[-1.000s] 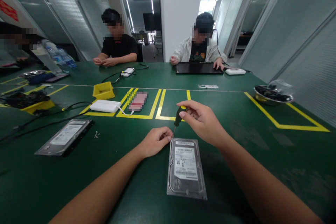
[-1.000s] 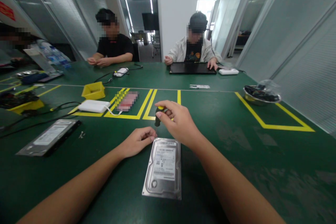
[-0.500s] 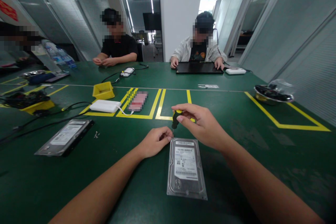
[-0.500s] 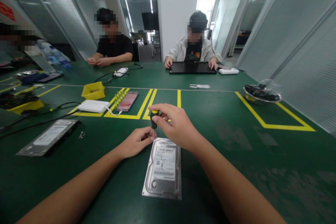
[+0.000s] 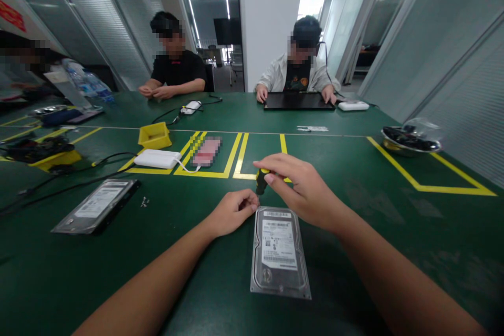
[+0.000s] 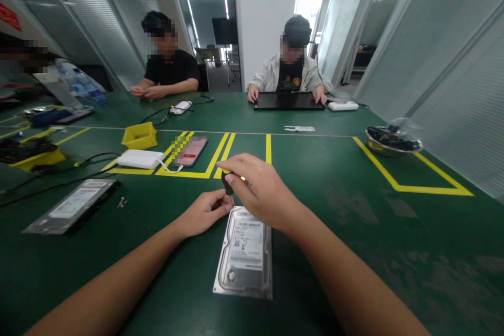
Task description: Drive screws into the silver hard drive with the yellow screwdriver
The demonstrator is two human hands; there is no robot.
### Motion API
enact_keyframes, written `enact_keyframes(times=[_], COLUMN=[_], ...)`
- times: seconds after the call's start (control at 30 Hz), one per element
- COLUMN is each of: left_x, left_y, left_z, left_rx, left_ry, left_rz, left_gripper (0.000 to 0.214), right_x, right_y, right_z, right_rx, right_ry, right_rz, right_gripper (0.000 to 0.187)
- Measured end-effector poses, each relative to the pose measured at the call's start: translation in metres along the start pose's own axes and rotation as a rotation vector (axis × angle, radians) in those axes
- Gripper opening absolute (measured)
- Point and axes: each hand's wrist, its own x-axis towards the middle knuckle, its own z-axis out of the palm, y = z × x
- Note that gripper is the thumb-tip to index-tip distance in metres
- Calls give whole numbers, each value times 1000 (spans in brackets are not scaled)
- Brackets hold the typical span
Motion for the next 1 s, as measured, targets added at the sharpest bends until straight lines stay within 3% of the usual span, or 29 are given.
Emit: enact_keyframes(times=[0.73, 1.0], left_x=[-1, -1], left_y=[6, 4], left_z=[0, 1], left_rx=[54, 56], left_ry=[29, 37], left_rz=[16, 18], left_gripper=[10, 10], right_x=[0, 1], right_y=[-4, -6], right_z=[2, 2], right_rx=[-120, -117], right_ry=[86, 59], right_rz=[-74, -61], right_gripper=[23, 23])
